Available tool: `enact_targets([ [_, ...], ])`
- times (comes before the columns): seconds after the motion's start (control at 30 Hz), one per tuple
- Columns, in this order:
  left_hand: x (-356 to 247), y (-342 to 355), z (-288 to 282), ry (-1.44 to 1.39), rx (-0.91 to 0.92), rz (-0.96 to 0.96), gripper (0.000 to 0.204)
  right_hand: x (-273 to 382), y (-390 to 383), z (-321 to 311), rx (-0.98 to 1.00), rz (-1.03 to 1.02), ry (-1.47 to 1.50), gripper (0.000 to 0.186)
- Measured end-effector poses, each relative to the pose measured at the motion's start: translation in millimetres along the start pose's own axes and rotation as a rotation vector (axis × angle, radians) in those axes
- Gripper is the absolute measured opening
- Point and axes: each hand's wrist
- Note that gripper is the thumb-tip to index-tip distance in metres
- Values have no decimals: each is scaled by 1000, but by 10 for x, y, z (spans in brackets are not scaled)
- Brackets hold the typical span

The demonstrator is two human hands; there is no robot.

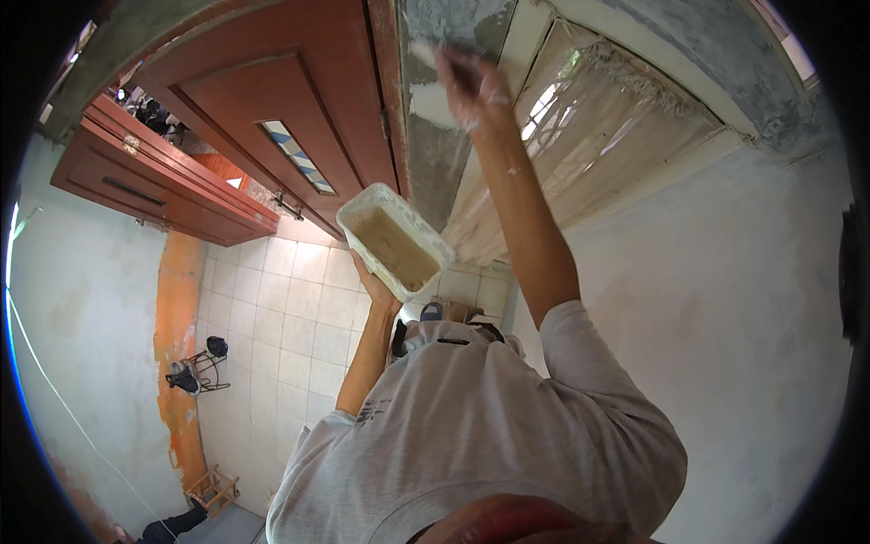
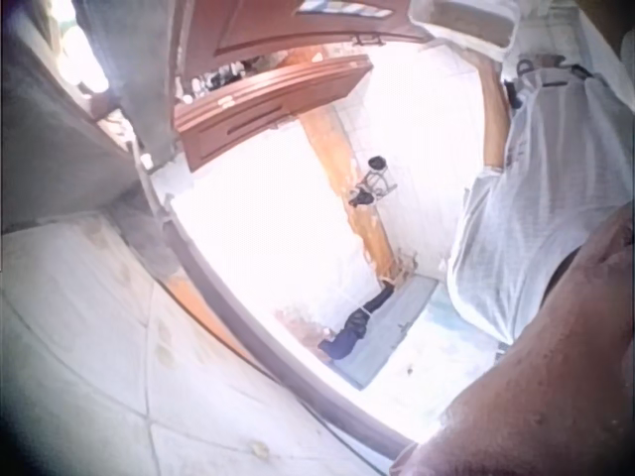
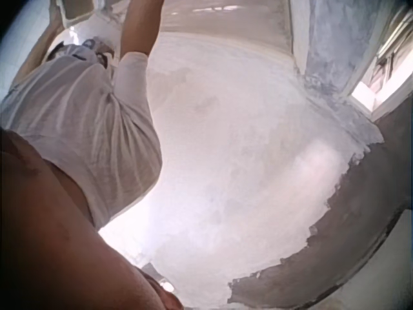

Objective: The person applies putty to a wall section above a door frame using a spreader, repeatedly scooping material from a plastic container and smoothing it onto the surface.

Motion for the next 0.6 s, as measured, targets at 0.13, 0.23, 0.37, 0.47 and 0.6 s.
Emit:
enact_targets([
  [0.13, 29, 44, -85, -18, -15, -5, 81, -147, -953, 789, 169, -234, 42, 29],
  [0.23, -12, 10, -62, -43, -9, 53, 80, -244, -1009, 239, 112, -122, -26, 38],
  [0.37, -10, -54, -126, -58, -69, 61, 77, -555, -434, -988, -387, -24, -16, 28],
  [0.47, 21, -29, -166, -58, -69, 24, 78, -382, 201, -1441, -546, -178, -32, 24],
  [0.6, -92, -108, -156, -55, -60, 83, 79, -66, 188, -448, -266, -9, 30, 25],
])
Point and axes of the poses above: each hand's wrist, its own y-axis towards the middle knuckle, its own z-axis out of the palm, x = y × z, and after that the axes turned 15 degrees about -x, right-handed
